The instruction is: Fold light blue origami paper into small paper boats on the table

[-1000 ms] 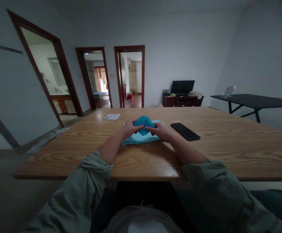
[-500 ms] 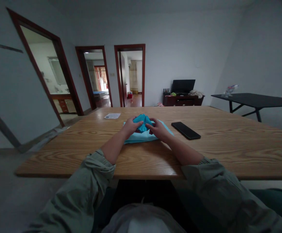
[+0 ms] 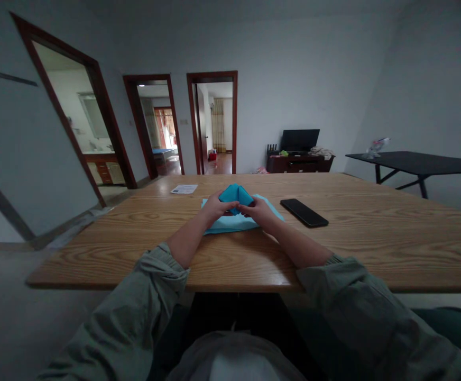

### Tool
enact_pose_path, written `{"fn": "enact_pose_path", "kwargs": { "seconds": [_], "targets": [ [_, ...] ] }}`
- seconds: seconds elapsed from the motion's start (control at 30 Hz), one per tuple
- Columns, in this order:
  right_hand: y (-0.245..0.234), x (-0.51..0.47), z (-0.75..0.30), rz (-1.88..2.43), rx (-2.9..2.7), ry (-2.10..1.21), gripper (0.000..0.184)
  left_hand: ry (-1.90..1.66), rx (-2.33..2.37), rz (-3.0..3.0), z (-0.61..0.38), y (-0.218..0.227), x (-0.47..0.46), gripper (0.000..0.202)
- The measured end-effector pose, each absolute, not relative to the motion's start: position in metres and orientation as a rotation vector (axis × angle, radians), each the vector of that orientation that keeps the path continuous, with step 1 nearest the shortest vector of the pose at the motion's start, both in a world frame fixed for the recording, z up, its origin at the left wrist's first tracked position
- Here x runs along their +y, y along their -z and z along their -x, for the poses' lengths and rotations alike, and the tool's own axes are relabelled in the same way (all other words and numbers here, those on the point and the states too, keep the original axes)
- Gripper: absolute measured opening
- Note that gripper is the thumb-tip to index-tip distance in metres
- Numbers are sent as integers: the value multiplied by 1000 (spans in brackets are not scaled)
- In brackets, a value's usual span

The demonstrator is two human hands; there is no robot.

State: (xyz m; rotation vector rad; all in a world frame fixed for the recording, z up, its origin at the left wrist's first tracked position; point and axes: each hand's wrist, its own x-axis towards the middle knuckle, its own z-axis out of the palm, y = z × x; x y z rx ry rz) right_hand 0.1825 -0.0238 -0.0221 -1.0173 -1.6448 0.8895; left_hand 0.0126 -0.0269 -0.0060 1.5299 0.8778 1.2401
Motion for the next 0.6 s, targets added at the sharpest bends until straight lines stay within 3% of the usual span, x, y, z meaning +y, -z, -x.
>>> {"fn": "enact_pose_path", "kwargs": {
  "seconds": [0.2, 0.4, 0.6],
  "targets": [
    [26, -20, -182, 1054, -1674, -838, 35, -1252, 906, -1513, -13, 9, -23, 58],
    [21, -32, -183, 982, -1891, -259, 81, -1345, 1025, -1432, -11, 7, -19, 53],
    [18, -41, -179, 962, -2131, -46, 72, -1225, 830, -1480, -12, 6, -26, 50]
  ]
}}
